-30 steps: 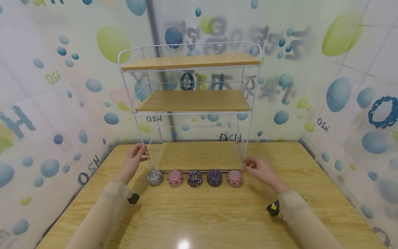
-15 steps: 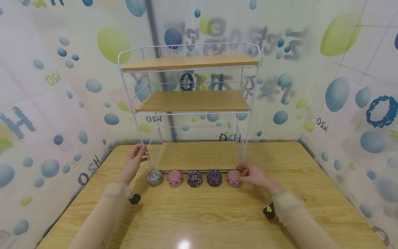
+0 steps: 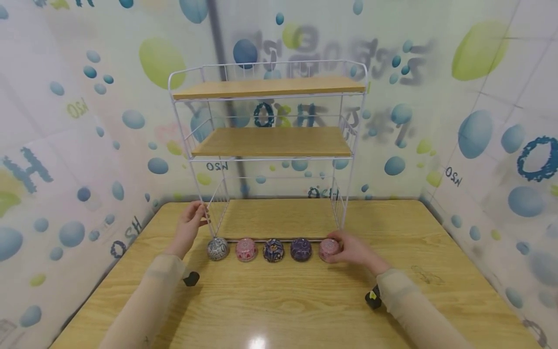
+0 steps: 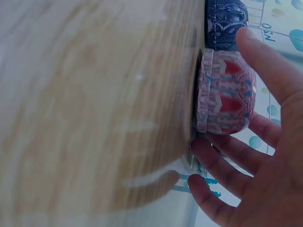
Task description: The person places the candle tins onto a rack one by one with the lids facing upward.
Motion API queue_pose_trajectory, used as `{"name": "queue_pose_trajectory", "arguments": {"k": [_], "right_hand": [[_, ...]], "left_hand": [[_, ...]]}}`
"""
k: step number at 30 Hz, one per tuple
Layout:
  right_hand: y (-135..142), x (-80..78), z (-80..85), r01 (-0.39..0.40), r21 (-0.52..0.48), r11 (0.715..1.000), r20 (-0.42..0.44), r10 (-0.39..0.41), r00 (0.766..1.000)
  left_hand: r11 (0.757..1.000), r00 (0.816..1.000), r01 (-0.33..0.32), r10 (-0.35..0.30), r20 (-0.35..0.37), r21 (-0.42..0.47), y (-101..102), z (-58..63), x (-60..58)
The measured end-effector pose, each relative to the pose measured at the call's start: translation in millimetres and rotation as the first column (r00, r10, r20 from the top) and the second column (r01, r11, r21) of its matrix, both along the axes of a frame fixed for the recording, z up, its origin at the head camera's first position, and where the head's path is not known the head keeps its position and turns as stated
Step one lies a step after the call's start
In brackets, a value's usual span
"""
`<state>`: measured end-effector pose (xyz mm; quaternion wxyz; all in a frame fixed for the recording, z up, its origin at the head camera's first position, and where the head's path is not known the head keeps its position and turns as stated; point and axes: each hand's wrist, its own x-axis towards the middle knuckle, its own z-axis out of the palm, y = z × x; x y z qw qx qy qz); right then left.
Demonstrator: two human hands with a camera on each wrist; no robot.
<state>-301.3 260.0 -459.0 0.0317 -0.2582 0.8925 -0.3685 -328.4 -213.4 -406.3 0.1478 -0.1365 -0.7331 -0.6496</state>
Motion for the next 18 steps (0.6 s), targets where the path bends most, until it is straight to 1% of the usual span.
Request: {"name": "queue_pose_trajectory", "arguments": {"k": [3,11,14,18], "right_hand": [[-2.7,1.4,1.8,0.006,0.034,0.999,-0.016,-0.005,1.0],[-6.9,0.5,2.6,0.055,0.111,0.992,-0.054,-0.049,0.997],[-7.7,0.2,2.1,0.074,0.124,0.989,-0.055,-0.068,0.996],[-8.1,-0.4,1.9,0.082,0.116,0.99,-0.05,-0.076,0.996]], "left_hand": [[1.0,1.0,-0.006,0.006,-0.002,0.007,0.9,-0.1,0.5],[1.0,1.0,-0.026,0.026,-0.007,0.004,1.1,-0.2,1.6],[1.0,1.0,-0.024,0.024,-0.01,0.005,0.9,-0.4,1.4],[1.0,1.0,-0.017,0.017,-0.014,0.002,0.4,-0.9,0.0]]}}
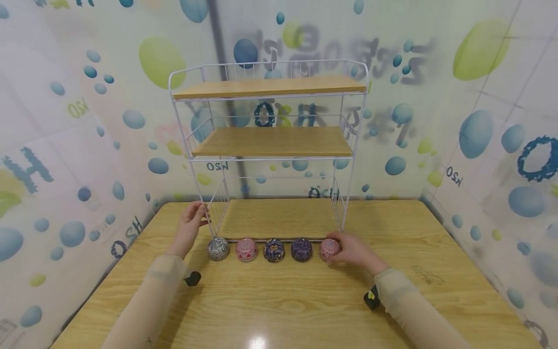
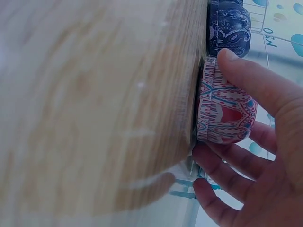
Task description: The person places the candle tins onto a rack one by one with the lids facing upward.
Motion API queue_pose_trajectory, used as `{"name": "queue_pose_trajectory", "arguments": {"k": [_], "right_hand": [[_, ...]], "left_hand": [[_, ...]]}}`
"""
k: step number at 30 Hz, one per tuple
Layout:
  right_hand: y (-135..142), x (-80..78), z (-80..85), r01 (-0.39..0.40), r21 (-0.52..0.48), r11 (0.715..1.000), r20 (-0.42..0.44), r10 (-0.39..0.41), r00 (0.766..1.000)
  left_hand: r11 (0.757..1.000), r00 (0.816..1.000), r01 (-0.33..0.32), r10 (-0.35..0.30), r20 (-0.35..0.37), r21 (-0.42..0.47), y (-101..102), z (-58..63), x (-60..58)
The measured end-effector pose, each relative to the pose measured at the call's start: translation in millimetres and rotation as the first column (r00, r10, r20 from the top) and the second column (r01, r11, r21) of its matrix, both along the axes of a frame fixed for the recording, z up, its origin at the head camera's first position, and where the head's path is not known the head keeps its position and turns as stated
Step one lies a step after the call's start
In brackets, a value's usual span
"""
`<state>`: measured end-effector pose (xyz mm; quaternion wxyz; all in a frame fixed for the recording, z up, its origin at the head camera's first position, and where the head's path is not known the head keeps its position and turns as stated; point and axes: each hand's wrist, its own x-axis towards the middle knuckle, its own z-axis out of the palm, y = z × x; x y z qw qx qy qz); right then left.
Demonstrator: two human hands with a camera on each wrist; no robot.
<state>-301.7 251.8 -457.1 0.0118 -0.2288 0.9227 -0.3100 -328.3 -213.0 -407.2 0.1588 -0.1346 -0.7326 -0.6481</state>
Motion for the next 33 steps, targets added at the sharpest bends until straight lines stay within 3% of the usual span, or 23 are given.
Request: {"name": "queue_pose_trajectory", "arguments": {"k": [13,23,33], "right_hand": [[-0.3,-1.0,-2.9,0.012,0.026,1.0,-0.045,-0.011,0.999],[1.0,0.4,-0.6,0.009,-0.047,0.999,0.006,-0.009,1.0],[0.9,-2.4,4.5,0.02,-0.058,0.998,0.0,-0.02,1.0]], "left_hand": [[1.0,1.0,0.001,-0.001,-0.016,0.018,-0.4,-3.3,-2.4],[1.0,1.0,-0.002,0.003,-0.012,0.03,0.4,-5.6,-2.9],[1.0,1.0,-0.005,0.005,-0.013,0.025,0.5,-3.7,-2.8]]}}
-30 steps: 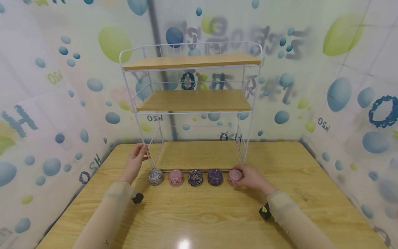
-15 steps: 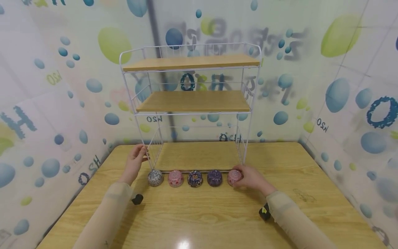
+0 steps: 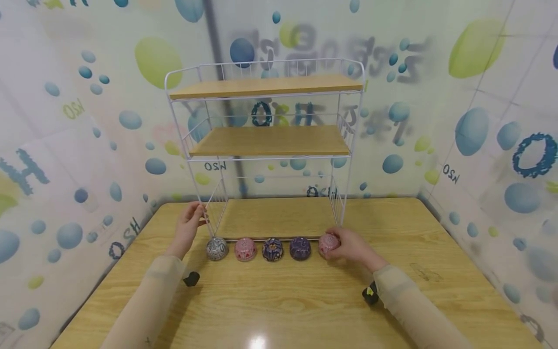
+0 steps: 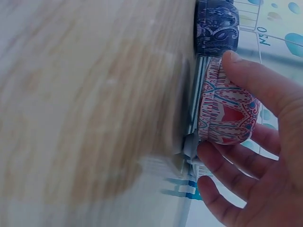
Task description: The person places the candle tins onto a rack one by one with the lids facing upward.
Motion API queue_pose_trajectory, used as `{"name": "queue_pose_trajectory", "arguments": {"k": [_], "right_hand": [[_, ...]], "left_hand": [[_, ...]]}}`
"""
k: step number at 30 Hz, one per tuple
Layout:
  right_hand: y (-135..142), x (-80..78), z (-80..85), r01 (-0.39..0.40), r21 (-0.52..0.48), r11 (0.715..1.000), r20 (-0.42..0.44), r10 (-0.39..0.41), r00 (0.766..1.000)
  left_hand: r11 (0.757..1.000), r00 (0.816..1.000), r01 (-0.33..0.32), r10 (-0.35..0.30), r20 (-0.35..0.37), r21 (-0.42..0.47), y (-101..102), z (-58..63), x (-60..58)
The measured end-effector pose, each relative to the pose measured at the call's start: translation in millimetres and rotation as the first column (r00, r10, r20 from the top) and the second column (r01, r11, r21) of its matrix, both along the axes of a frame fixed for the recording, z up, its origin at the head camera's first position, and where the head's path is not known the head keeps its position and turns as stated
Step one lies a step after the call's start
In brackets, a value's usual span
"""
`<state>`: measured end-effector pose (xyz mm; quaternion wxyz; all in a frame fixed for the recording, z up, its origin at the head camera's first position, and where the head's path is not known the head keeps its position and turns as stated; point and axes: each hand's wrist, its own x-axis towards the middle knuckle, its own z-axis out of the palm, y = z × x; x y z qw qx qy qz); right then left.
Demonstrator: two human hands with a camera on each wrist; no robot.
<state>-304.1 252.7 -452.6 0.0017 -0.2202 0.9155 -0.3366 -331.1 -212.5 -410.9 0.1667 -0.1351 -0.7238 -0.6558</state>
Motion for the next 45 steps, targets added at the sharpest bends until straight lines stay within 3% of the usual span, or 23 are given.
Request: {"name": "queue_pose_trajectory", "arguments": {"k": [17,29,37,45], "right_hand": [[-6.4,0.8,13.4,0.003,-0.011,1.0,-0.056,-0.003,0.998],[-7.7,-0.1,16.1,0.015,-0.118,0.993,0.019,-0.013,1.0],[-9.8,-0.1,18.9,0.022,-0.129,0.991,0.008,-0.022,1.0],[-12.2,-0.3,21.9,0.028,-0.166,0.986,0.017,-0.025,1.0]], "left_hand": [[1.0,1.0,-0.001,0.002,0.023,-0.01,-2.9,-1.9,2.4],[0.999,1.0,0.006,-0.005,0.013,-0.042,-4.2,-0.5,2.1],[0.999,1.0,0.014,-0.014,0.016,-0.036,-3.8,-1.9,-2.7],[0.999,1.0,0.014,-0.013,0.013,-0.038,-2.3,2.8,0.8]]}}
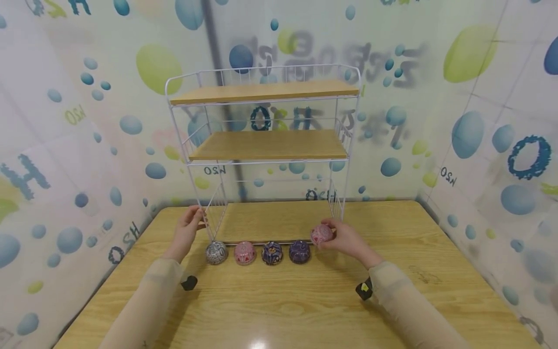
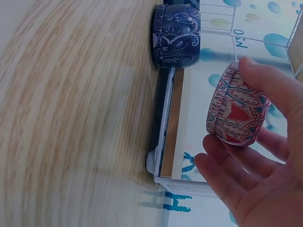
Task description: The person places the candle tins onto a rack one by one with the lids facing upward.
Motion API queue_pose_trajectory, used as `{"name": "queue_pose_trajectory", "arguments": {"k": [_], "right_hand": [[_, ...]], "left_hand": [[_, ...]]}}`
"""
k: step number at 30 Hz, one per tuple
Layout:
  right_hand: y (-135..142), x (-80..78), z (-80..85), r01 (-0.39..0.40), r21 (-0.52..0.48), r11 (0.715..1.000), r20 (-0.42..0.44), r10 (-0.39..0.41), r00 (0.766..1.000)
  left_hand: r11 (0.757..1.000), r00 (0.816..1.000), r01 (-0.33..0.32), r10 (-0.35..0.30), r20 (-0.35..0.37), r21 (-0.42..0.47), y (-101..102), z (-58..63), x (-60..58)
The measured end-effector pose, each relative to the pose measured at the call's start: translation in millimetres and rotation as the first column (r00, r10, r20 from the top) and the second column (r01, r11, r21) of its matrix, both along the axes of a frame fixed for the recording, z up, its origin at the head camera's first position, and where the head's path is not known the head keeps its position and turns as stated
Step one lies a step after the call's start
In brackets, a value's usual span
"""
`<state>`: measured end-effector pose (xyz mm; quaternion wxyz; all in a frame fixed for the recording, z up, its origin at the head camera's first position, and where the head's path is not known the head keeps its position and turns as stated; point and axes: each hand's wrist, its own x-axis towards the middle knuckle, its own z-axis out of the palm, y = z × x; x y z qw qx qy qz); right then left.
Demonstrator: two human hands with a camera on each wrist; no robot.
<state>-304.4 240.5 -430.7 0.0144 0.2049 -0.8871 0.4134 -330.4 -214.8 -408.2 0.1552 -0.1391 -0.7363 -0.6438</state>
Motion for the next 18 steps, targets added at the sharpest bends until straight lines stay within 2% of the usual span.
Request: {"name": "queue_pose_trajectory", "arguments": {"k": [13,18], "right_hand": [[-6.0,-2.5,2.3,0.011,-0.006,1.0,-0.003,-0.011,1.0],[-9.3,-2.7,3.9,0.015,-0.011,1.0,-0.011,-0.015,1.0]], "left_hand": [[1.0,1.0,-0.021,0.021,0.011,0.003,1.9,0.3,0.5],[0.999,1.0,-0.02,0.019,0.005,0.026,-2.9,-9.3,-9.1]]}}
